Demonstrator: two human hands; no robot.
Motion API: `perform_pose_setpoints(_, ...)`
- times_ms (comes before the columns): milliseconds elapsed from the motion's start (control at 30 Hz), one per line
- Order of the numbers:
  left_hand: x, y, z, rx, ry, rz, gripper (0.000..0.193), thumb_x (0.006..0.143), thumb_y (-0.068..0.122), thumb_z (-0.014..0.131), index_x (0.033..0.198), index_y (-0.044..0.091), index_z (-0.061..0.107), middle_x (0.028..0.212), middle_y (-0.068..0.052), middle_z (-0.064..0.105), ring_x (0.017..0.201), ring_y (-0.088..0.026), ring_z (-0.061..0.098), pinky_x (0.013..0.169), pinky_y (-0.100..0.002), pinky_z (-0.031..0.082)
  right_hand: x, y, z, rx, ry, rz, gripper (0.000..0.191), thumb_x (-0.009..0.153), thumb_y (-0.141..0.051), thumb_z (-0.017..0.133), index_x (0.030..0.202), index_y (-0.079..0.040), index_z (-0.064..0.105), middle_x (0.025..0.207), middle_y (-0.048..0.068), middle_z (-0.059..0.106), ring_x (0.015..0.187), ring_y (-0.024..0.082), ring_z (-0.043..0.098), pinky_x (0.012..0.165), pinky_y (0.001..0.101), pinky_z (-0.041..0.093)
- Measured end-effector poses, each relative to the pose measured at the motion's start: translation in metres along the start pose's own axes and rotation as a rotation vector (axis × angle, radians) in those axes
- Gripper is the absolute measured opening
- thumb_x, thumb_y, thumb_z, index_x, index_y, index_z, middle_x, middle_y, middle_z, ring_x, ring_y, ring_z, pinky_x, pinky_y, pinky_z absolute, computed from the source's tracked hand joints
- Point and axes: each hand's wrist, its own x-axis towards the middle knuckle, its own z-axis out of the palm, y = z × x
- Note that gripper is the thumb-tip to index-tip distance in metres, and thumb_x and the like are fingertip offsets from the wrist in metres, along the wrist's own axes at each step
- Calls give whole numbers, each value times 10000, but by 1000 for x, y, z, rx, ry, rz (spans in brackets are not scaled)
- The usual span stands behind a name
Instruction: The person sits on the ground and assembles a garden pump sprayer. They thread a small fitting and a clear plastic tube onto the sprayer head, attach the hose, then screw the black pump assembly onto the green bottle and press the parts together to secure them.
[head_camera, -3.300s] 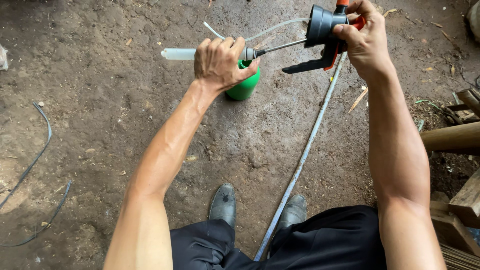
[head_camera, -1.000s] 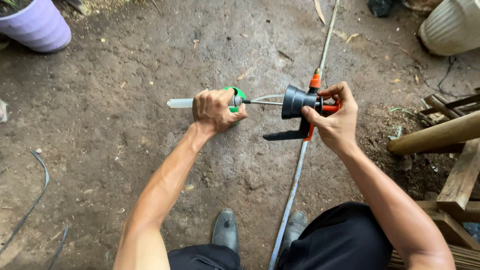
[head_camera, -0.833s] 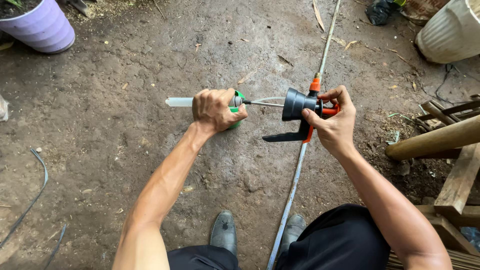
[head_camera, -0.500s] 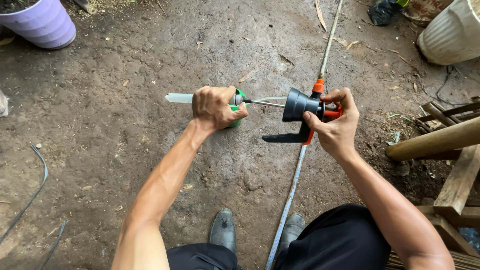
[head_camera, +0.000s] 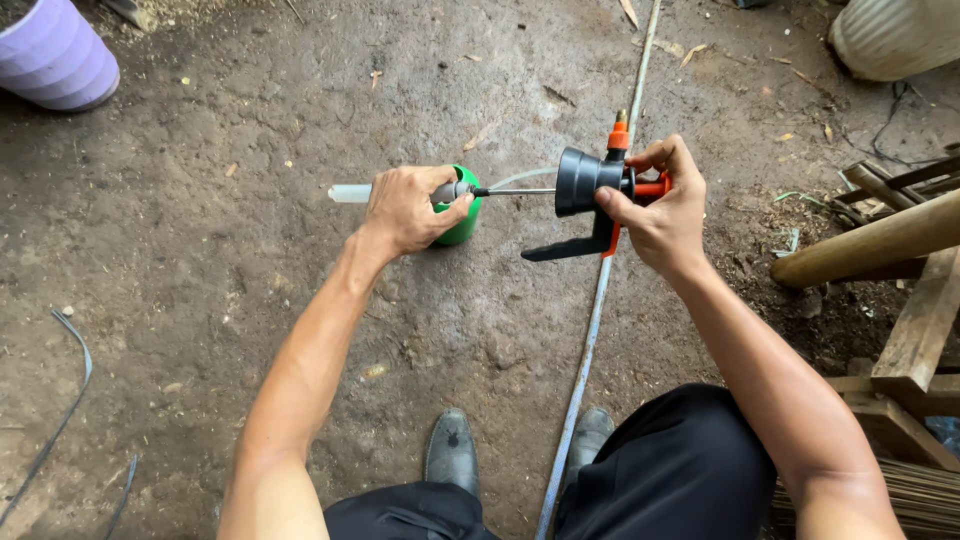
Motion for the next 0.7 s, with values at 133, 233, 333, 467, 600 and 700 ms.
perform_pose_setpoints(133,-10,-3,5,33,25,72,344,893,427,698,821,91,701,716,-122,654,645,-333,636,614,-447,494,-3,17,-4,68,-38,40,415,899,-139,886,1090,-63,525,1068,24,569,962,99,583,824,267,544)
perform_pose_setpoints(233,-12,-12,8,1,15,86,315,908,442,696,851,134,737,673,-67,655,599,-265,642,582,-423,489,-4,29,-3,229,-86,115,416,935,-94,866,1108,-78,488,1114,21,579,985,94,592,874,268,566)
perform_pose_setpoints(333,-12,-20,11,-8,-44,47,318,908,458,693,830,153,736,617,-34,636,546,-223,625,542,-413,468,-5,35,-4,294,-134,116,415,983,-68,868,1127,-74,479,1116,33,572,1000,95,586,933,271,567)
perform_pose_setpoints(467,-11,-26,21,42,-50,67,349,909,449,685,775,126,680,600,-53,604,534,-234,603,529,-429,447,-7,41,-8,286,-132,81,423,1009,-80,885,1135,-73,482,1138,36,564,1012,100,562,951,273,546)
perform_pose_setpoints(600,-9,-28,30,65,-182,-75,333,930,418,618,770,126,640,600,-66,606,509,-285,587,527,-453,444,-8,42,-6,196,-98,15,447,1012,-107,914,1133,-59,487,1133,29,558,1020,116,578,963,286,569)
perform_pose_setpoints(700,-5,-22,27,142,91,110,368,859,428,695,788,75,617,681,-126,621,626,-323,621,623,-456,481,-2,35,-3,74,-48,22,426,972,-139,904,1102,-41,511,1062,31,573,999,103,582,863,269,517)
